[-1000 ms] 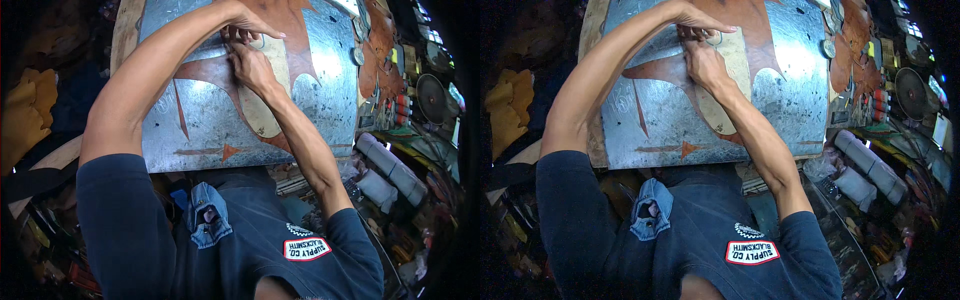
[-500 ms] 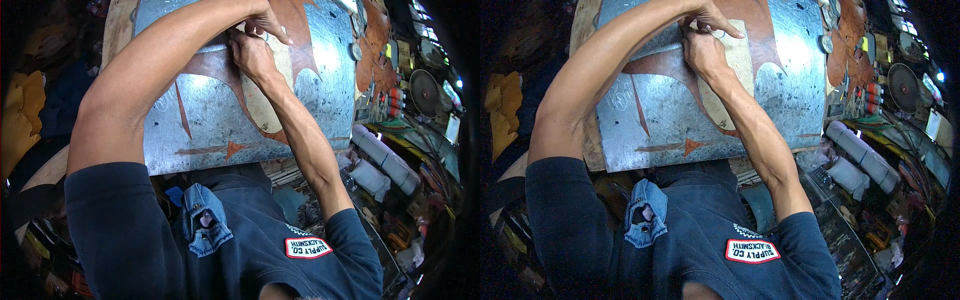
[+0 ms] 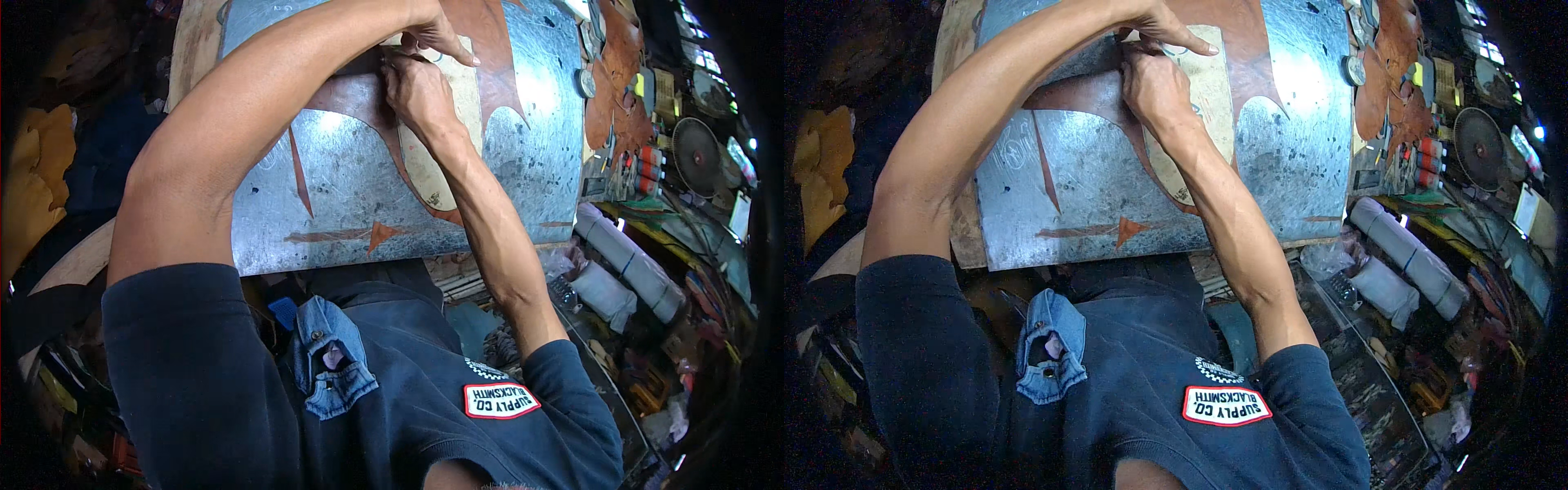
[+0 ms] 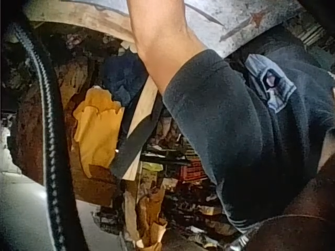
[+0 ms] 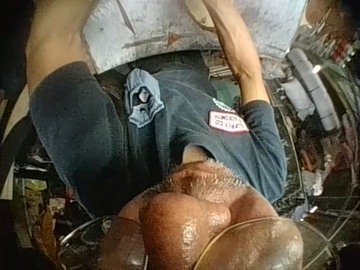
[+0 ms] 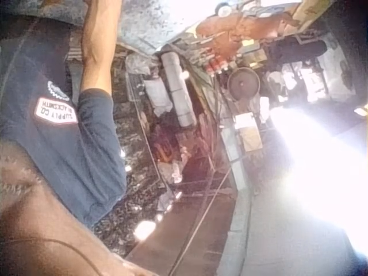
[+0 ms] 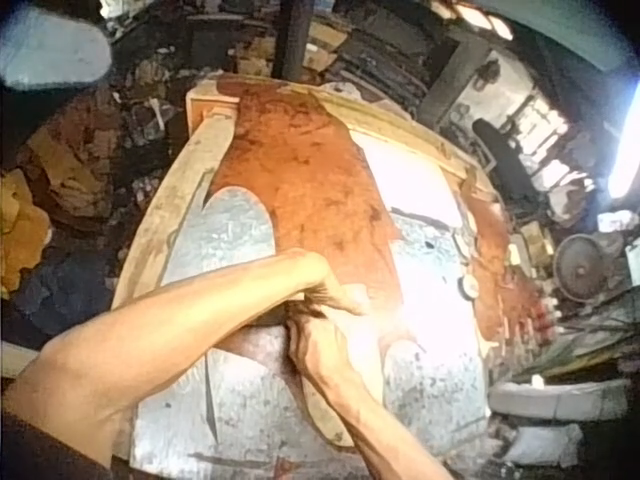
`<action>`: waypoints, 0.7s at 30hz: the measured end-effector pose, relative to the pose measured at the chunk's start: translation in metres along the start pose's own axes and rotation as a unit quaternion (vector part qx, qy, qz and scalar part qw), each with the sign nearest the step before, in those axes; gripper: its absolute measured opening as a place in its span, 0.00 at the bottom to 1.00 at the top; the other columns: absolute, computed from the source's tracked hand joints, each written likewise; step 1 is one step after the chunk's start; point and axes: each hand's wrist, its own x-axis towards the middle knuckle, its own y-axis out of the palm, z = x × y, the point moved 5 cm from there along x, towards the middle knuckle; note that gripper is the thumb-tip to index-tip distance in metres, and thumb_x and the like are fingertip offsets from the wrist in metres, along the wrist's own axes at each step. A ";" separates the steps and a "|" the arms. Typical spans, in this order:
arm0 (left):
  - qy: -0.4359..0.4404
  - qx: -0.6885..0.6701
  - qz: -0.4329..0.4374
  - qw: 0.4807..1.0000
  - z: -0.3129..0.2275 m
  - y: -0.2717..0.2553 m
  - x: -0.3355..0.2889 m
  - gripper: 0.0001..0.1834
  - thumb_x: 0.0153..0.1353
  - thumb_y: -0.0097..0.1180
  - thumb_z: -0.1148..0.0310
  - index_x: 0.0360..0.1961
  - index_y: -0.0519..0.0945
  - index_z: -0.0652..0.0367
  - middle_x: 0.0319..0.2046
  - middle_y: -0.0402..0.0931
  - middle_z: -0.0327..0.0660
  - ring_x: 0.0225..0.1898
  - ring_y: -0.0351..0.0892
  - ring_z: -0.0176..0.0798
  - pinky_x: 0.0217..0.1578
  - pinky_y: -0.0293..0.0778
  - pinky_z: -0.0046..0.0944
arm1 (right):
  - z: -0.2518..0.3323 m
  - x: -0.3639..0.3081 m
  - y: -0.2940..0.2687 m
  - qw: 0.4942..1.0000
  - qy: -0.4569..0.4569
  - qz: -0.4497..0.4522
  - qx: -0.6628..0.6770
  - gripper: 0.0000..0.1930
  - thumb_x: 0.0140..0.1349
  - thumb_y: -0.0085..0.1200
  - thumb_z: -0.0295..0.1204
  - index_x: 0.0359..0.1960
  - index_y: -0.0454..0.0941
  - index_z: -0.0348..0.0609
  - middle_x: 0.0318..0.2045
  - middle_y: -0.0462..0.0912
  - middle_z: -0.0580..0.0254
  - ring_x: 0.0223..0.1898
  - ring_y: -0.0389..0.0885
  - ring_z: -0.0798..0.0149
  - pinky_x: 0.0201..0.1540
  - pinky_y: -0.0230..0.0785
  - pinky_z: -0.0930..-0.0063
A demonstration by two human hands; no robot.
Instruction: Cutting out leather patterns for shoe components using a hand tool.
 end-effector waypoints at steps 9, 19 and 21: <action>0.134 0.094 -0.128 0.978 0.018 0.019 0.061 0.30 0.56 0.55 0.41 0.51 0.75 0.52 0.52 0.67 0.44 0.52 0.65 0.49 0.50 0.64 0.50 | 0.005 -0.045 -0.008 0.999 0.038 0.012 0.017 0.14 0.61 0.52 0.30 0.45 0.81 0.38 0.33 0.81 0.35 0.36 0.81 0.38 0.41 0.74 0.53; 0.138 0.236 -0.389 0.880 0.019 0.086 0.004 0.19 0.57 0.55 0.68 0.52 0.80 0.45 0.68 0.61 0.39 0.60 0.72 0.51 0.59 0.63 0.57 | 0.004 -0.113 -0.016 0.996 0.051 -0.007 0.069 0.12 0.62 0.51 0.29 0.46 0.78 0.40 0.33 0.80 0.38 0.34 0.80 0.38 0.38 0.74 0.50; 0.158 0.232 -0.439 0.854 0.019 0.089 0.000 0.22 0.56 0.60 0.62 0.54 0.78 0.48 0.66 0.64 0.45 0.60 0.71 0.52 0.54 0.67 0.59 | 0.009 -0.124 -0.024 0.995 0.072 -0.001 0.071 0.13 0.62 0.53 0.27 0.47 0.79 0.36 0.34 0.81 0.38 0.36 0.81 0.40 0.40 0.74 0.55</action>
